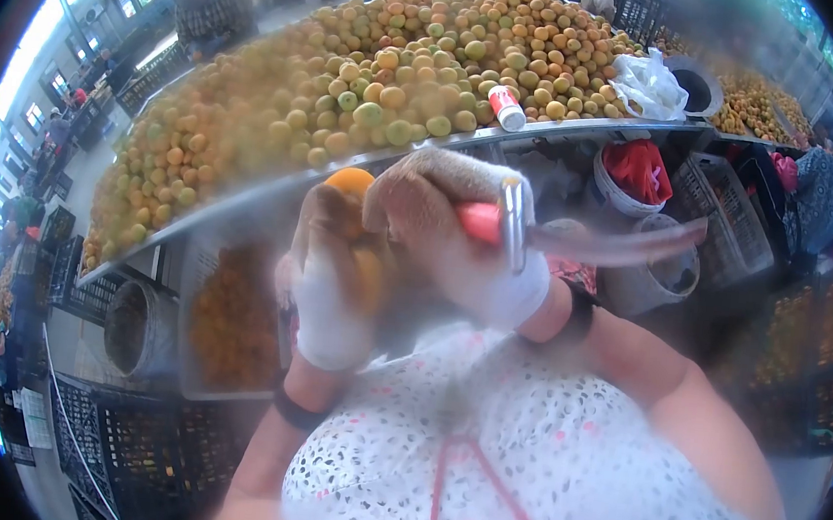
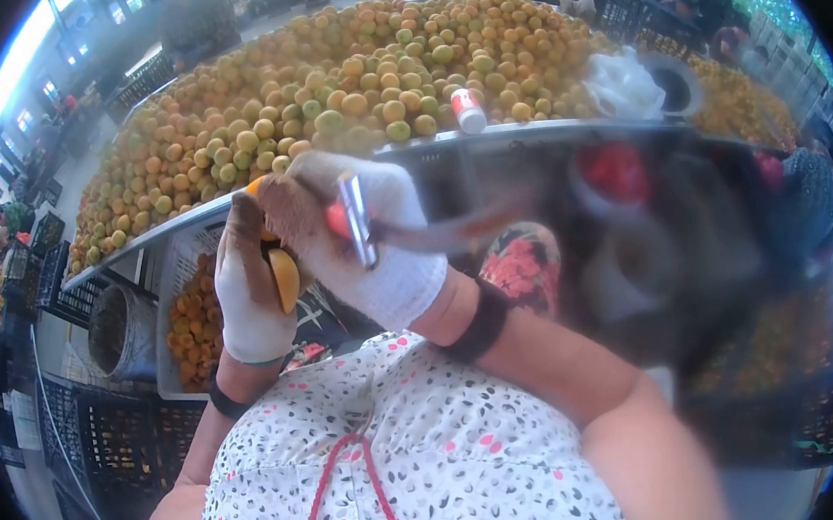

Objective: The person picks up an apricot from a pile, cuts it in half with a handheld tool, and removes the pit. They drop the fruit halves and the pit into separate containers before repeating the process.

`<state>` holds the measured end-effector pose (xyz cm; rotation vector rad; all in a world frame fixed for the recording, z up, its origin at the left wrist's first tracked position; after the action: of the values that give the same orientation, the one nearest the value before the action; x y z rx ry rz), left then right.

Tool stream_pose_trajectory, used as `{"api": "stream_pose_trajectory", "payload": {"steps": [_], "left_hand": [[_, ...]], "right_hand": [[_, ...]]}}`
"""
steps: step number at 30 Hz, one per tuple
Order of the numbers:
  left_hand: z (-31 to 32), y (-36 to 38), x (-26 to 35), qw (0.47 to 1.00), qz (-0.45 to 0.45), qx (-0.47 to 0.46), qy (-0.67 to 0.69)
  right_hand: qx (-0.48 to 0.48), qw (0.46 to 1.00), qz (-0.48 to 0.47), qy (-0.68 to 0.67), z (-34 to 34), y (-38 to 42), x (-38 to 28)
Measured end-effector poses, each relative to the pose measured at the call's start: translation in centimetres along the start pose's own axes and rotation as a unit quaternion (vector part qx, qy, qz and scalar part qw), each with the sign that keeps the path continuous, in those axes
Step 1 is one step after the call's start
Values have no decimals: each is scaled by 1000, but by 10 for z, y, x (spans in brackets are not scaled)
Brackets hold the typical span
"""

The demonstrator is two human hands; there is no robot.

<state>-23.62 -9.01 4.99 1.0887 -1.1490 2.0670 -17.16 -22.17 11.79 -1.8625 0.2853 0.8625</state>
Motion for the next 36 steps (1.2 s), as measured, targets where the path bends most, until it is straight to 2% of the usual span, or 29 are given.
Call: {"api": "stream_pose_trajectory", "payload": {"steps": [1,2,4,5,7,8,9,10,11,12,13,14,15,17,18,20,22,28,31,33,36], "left_hand": [[14,7,22,962,147,-51,-226],[16,8,23,961,148,-53,-226],[9,4,7,1000,-6,-8,0],[13,1,8,1000,-3,-9,-2],[11,-1,2,985,-38,52,159],[10,1,4,985,-38,53,158],[15,3,10,996,-20,4,90],[19,5,15,999,-2,-44,21],[16,3,15,995,6,-94,12],[15,3,16,996,5,-92,12],[13,0,6,987,-99,-42,117],[15,1,-3,955,-199,7,221],[28,1,1,954,-199,8,223],[33,7,4,938,-172,188,235],[27,6,1,938,-172,186,236],[25,0,-8,932,-220,73,279],[21,0,-12,933,-216,80,277],[21,2,-8,950,-195,72,235],[24,2,-7,954,-186,51,232],[22,0,-9,955,-170,40,240],[19,1,-11,959,-170,26,227]], "right_hand": [[-15,999,-33,5,1,0,-2],[-13,999,-34,5,2,1,-3],[-30,995,48,-77,8,3,4],[-28,996,45,-78,8,0,3],[-18,998,19,-63,5,-3,-2],[-13,998,7,-56,4,-3,-5],[-25,996,60,-58,3,-2,0],[-27,996,60,-60,2,-2,-2],[-12,987,129,-97,0,-1,6],[3,971,198,-133,-2,3,14],[-10,974,194,-114,-3,5,13],[-11,974,195,-112,-5,5,10],[-21,990,136,-43,-9,1,-1],[-27,998,-8,58,-9,-4,-16],[-26,998,-8,60,-8,-3,-14],[-18,983,129,-129,-5,0,8],[-23,986,101,-132,-6,4,18],[-26,981,162,-104,-4,2,12],[-28,990,114,-81,-3,1,9],[-12,959,205,-196,2,2,18],[-8,951,228,-207,2,1,17]]}}
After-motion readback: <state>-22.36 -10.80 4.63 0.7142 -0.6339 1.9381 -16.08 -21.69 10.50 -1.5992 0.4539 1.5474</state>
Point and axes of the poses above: each hand's wrist, its own y-axis away from the middle knuckle, its own z-axis out of the palm, x = y × z, the point moved 7 cm from there along -y, towards the middle knuckle, and after that the axes turned 14 degrees about y, right-handed, at the moved point
